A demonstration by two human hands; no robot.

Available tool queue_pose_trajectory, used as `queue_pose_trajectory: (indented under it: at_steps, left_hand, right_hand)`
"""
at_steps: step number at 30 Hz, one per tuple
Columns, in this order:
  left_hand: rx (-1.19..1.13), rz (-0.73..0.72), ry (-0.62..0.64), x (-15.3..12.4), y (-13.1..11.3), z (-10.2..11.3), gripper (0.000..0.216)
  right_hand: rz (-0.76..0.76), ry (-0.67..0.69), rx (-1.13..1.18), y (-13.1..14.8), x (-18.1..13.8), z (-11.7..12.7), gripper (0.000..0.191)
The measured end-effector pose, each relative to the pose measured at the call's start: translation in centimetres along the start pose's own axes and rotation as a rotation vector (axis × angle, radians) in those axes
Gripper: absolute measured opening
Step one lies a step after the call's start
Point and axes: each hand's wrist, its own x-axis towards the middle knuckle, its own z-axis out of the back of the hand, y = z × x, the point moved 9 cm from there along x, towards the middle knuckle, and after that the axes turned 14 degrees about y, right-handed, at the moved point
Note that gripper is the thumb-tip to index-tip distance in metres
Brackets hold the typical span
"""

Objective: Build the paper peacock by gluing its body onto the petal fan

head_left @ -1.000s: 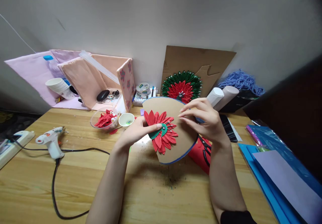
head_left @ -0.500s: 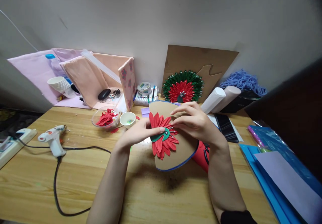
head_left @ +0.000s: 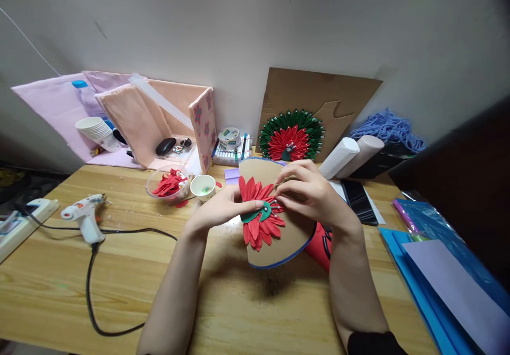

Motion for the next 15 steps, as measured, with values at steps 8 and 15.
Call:
queue_pose_trajectory:
  at_steps: [8,15]
  left_hand:
    - [0.014,-0.006,-0.014,-0.1,0.0,0.3,0.021]
    - [-0.058,0.011,-0.104,-0.7,0.6,1.3,0.025]
  right_hand:
    - [-0.024,-0.023,-0.034,-0.2,-0.2,0.5,0.006]
    - [-0.11,-0.136,-0.086,-1.1,-1.3,2.5,0.006]
